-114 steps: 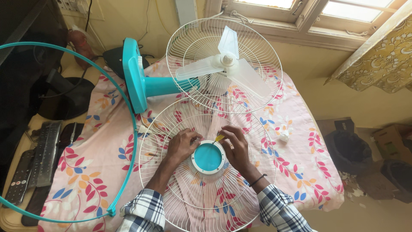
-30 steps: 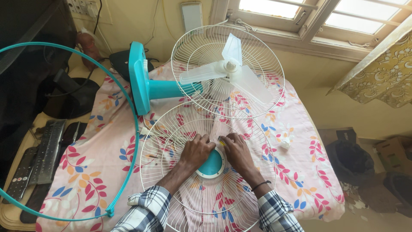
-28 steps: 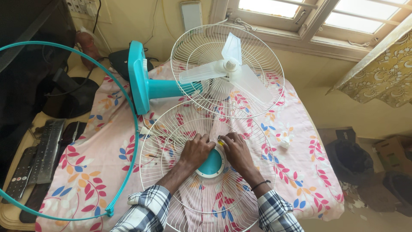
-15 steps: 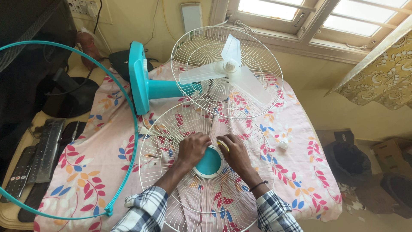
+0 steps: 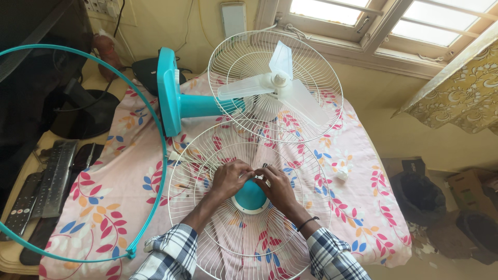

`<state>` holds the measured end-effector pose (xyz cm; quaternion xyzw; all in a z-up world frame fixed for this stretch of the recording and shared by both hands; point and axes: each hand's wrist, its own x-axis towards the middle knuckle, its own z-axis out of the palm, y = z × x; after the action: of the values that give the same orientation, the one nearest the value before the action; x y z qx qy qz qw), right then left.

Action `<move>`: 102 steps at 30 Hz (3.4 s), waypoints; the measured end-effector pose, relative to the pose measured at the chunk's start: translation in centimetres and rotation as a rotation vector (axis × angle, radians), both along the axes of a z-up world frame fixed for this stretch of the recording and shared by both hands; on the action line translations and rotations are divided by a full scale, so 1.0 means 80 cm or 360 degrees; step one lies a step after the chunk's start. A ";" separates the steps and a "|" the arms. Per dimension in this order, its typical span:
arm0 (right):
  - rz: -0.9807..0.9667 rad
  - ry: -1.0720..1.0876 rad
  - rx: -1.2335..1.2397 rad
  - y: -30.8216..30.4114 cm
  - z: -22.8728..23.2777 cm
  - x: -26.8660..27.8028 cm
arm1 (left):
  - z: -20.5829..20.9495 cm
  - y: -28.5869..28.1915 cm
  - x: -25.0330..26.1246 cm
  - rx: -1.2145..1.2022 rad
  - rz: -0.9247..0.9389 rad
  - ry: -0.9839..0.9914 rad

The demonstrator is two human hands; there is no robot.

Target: The person uses a screwdriver to loosen and remove the central hub from the front fan cage. They then detach the cage from the fan stand and set the components aside on the bed.

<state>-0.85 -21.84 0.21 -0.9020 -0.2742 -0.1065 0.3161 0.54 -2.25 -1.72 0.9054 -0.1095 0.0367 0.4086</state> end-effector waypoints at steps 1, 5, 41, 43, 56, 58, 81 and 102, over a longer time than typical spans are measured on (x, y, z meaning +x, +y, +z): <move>0.0001 -0.0036 -0.0023 0.000 -0.001 0.001 | -0.001 0.001 0.000 0.0025 -0.0001 0.0007; 0.0021 -0.0137 -0.0041 -0.002 -0.005 0.005 | -0.001 0.001 0.001 0.0046 -0.0017 0.0039; -0.0892 0.0006 0.0619 -0.237 -0.024 -0.029 | 0.035 -0.019 -0.015 0.0554 0.0018 0.0047; -0.0900 0.0028 0.0567 -0.225 -0.023 -0.026 | 0.032 -0.019 -0.014 0.0581 0.0028 0.0057; -0.0915 0.0245 0.0831 -0.216 -0.017 -0.035 | 0.021 -0.018 -0.013 0.0550 0.0037 -0.0008; -0.0943 0.0253 0.1065 -0.220 -0.019 -0.031 | 0.023 -0.018 -0.012 0.0553 0.0036 0.0002; -0.0128 0.0143 -0.0399 -0.021 0.037 0.018 | -0.010 0.000 0.005 0.0237 -0.0136 0.0055; -0.0225 0.0233 0.0930 -0.051 0.037 0.005 | -0.004 0.004 -0.005 0.0845 -0.0588 0.0399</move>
<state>-0.44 -25.95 3.17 -0.7949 -0.1450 -0.1373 0.5729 0.14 -1.96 -2.05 0.9425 -0.2262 -0.1792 0.1687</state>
